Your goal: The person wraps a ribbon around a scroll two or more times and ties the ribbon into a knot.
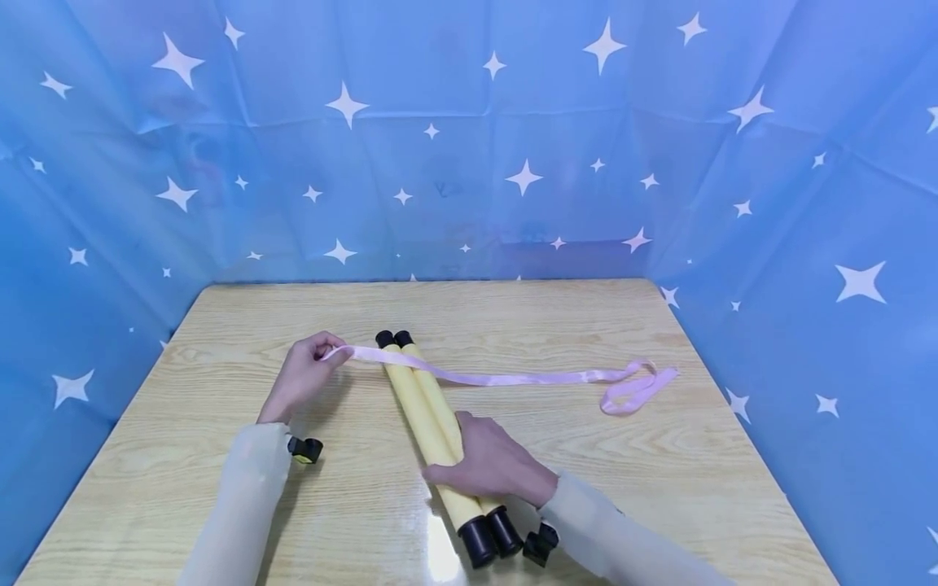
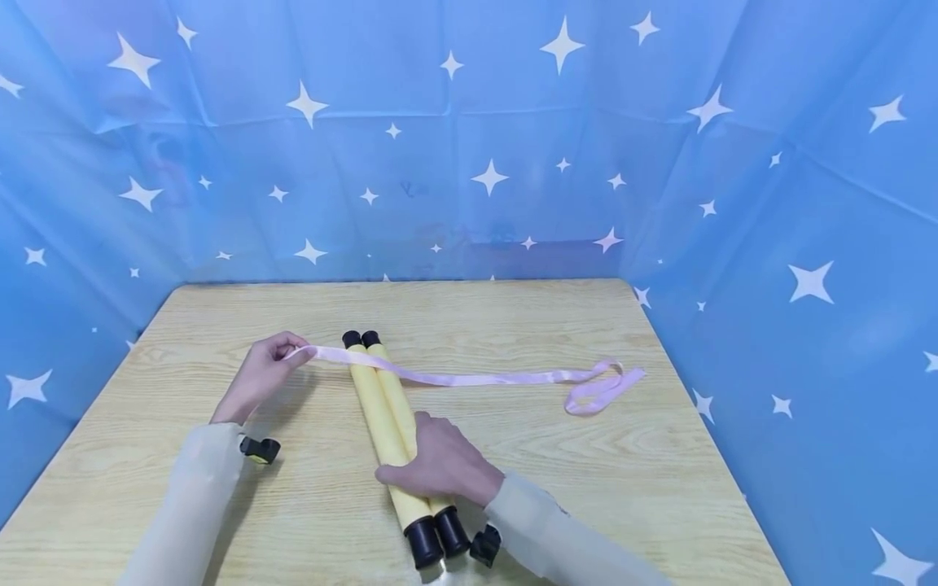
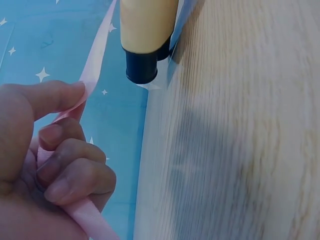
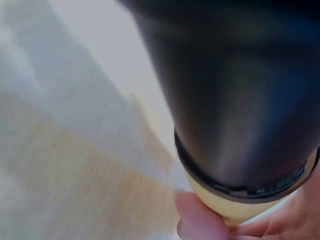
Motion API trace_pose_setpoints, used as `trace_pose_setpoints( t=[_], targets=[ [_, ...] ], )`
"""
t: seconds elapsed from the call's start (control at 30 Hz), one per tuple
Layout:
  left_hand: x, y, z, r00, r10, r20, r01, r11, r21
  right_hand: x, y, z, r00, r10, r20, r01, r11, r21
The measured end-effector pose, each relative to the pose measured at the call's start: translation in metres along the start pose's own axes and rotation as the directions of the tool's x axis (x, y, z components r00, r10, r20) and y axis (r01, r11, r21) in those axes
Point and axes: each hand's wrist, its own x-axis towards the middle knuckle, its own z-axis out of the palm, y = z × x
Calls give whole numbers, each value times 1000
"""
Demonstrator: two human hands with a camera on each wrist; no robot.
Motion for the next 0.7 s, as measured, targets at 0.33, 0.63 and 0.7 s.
trace_pose_setpoints(
  t=[0.33,0.63,0.7],
  targets=[
    [2,-2,0,1000,12,-18,-12,1000,-11,-42,8,-10,987,-72,145,43,980,195],
    [0,-5,0,999,-30,-13,30,1000,1,-67,12,-31,974,-179,141,140,958,249],
    [0,-6,0,999,-32,-10,32,999,8,-68,12,-37,972,-200,120,166,955,245]
  ],
)
